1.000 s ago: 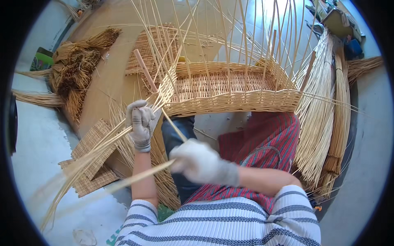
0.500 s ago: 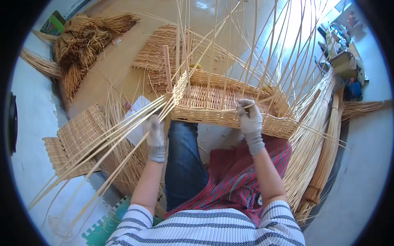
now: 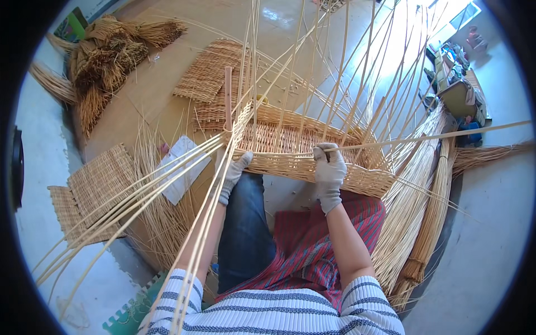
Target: The person is weaving a wicker basket using long thin strips of wood or reeds.
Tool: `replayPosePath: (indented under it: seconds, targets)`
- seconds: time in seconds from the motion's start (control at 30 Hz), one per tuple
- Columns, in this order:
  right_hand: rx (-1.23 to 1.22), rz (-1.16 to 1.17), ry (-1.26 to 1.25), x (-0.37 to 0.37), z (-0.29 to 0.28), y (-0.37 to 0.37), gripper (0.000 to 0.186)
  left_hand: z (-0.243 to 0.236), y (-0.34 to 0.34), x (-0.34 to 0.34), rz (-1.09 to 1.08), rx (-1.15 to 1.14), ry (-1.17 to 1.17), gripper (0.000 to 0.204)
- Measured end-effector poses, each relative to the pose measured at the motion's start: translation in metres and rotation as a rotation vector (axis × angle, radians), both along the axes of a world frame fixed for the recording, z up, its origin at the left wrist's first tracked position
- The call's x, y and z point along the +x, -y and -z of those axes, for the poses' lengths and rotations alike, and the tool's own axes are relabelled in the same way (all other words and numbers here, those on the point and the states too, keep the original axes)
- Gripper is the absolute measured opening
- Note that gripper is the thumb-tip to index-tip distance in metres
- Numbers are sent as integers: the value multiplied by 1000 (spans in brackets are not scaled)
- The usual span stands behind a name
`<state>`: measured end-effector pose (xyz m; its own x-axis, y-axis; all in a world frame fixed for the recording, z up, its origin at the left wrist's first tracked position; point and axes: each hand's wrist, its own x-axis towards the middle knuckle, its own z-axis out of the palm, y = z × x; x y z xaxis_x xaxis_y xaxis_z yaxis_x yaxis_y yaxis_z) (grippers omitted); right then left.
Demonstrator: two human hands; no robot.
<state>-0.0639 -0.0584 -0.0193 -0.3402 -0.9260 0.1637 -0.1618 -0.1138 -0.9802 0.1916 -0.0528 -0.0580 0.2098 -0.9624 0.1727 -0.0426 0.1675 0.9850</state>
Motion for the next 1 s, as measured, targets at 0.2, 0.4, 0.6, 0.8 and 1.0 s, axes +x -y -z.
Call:
replayPosePath:
  seconds: [0.2,0.4,0.6,0.8,1.0]
  targets:
    - [37,-41,-92,13,-24,-4,8,20,3,7,-43,78,103,70]
    - [-43,-469,-294,98,-138,52,18,5,4,7,-68,187,-88,67]
    - [-294,-263,-612,138,-118,147,65,8,12,-15,-120,176,-188,45]
    - [-388,-320,493,9,-49,31,56,-6,-9,1,-150,192,-283,42]
    - [-23,34,170,-31,-22,-34,14,-52,-63,-46,-7,-244,287,24]
